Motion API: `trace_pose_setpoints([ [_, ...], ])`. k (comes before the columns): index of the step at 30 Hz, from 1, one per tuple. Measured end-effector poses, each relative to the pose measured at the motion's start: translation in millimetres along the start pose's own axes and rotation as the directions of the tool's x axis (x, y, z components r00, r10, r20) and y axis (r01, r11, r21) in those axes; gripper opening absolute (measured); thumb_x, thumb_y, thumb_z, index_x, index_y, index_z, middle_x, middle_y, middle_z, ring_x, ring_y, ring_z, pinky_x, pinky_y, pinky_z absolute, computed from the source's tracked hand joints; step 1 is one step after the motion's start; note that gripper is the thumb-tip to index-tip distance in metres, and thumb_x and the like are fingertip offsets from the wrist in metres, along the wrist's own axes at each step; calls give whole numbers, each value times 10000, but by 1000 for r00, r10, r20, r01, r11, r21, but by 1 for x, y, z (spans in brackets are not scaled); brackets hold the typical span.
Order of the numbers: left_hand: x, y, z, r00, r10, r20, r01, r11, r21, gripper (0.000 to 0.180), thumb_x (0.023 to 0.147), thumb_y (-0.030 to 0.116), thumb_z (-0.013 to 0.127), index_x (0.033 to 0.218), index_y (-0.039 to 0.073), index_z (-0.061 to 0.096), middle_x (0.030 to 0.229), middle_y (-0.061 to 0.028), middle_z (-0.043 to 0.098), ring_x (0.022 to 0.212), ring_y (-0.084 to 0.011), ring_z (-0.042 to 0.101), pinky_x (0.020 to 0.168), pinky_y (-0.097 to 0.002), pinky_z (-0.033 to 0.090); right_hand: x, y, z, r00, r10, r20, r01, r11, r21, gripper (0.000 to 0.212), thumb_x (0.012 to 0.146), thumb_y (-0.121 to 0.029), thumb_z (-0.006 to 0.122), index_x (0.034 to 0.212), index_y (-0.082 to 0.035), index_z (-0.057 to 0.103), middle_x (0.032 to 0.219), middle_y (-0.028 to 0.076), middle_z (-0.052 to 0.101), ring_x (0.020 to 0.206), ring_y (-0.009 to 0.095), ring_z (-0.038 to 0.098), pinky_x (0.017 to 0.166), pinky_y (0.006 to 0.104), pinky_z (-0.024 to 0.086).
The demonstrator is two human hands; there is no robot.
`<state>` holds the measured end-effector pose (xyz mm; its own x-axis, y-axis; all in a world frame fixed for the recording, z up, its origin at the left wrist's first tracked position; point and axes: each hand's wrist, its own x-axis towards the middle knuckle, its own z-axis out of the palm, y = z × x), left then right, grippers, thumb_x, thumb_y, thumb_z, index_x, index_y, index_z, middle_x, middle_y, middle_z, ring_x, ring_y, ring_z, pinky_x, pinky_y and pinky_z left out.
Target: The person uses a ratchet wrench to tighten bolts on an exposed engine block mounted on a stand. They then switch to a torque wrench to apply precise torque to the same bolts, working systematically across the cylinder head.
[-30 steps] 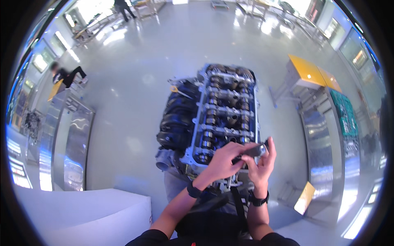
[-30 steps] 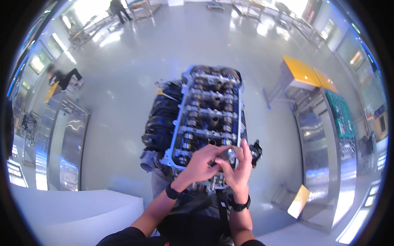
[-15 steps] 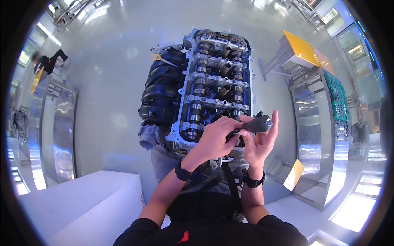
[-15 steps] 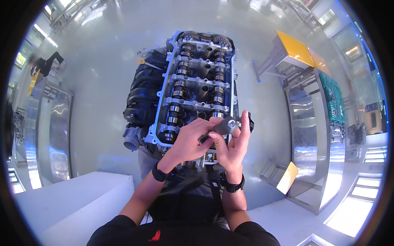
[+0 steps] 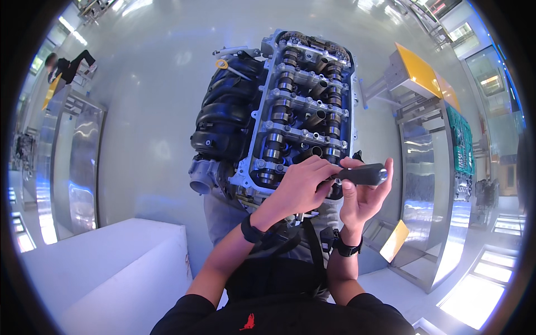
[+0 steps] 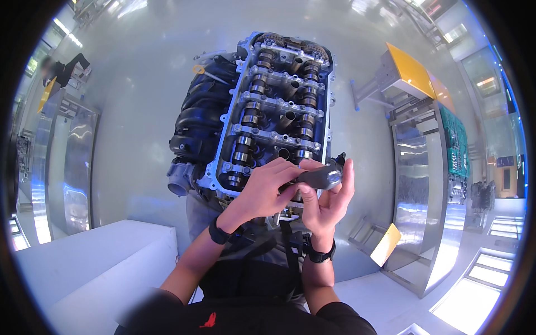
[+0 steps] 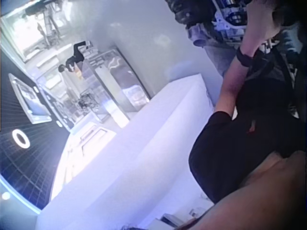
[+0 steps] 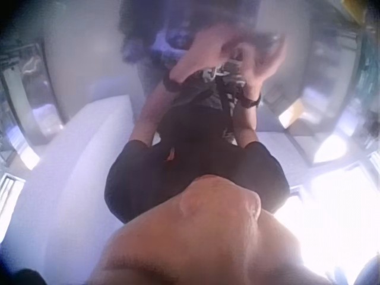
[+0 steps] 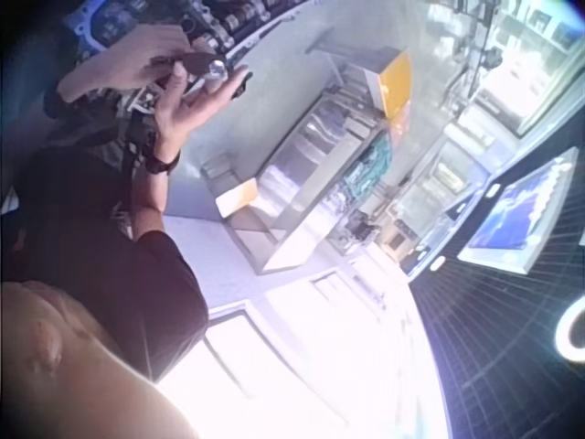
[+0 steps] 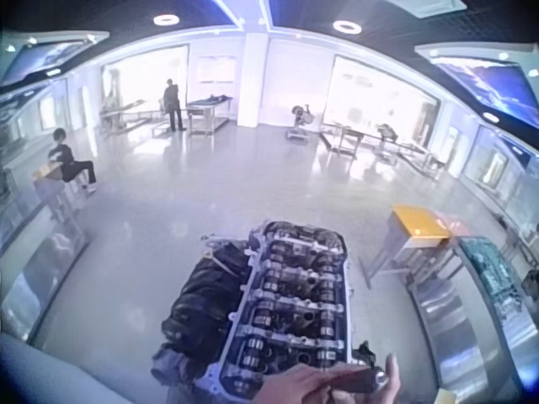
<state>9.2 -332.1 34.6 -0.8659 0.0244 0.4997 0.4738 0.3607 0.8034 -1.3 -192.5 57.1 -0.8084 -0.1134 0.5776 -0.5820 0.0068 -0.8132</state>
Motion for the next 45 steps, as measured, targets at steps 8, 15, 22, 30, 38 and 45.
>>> trace_pose_setpoints([
  [8,1,3,-1,992,-109,66,101,989,111,263,738,93,727,987,100,644,862,-35,609,816,-266,602,666,-371,500,0,5,-9,993,-87,74,102,970,-220,698,803,-19,760,1382,36,374,1099,218,608,964,259,642,844,354,523],
  [15,7,2,-3,999,-28,32,27,999,24,210,740,70,738,913,82,619,798,-50,565,800,-259,588,647,-376,494,7,-10,2,985,132,-108,-131,991,24,916,861,-29,701,1503,16,49,1149,271,608,1034,288,637,892,386,508],
  [22,3,2,-1,996,-94,9,92,989,115,258,689,84,752,894,91,597,871,-61,578,859,-295,609,648,-401,513,5,-1,-1,997,-73,20,75,936,-345,592,734,-93,830,1246,29,560,992,101,651,902,225,629,813,346,501],
  [30,-5,11,-4,993,-77,94,70,995,76,245,752,56,703,987,88,643,925,-53,667,805,-277,622,661,-380,521,-9,-2,-7,1000,0,17,2,992,-123,749,861,12,655,1477,7,229,1061,204,673,996,289,675,888,401,507],
  [38,15,15,0,991,-69,114,46,980,191,359,721,-20,664,1061,91,640,927,-56,666,841,-263,638,701,-368,529,21,-18,-8,957,-169,-238,164,986,-41,559,979,-76,499,1418,-4,161,1032,242,603,863,252,627,776,374,539],
  [45,17,11,-2,992,-27,123,9,989,149,363,729,-50,664,1068,74,631,900,-63,647,824,-279,614,700,-377,511,20,-19,-15,934,-68,-351,95,994,60,551,968,-124,544,1401,-6,225,1060,229,594,866,238,617,771,380,533],
])
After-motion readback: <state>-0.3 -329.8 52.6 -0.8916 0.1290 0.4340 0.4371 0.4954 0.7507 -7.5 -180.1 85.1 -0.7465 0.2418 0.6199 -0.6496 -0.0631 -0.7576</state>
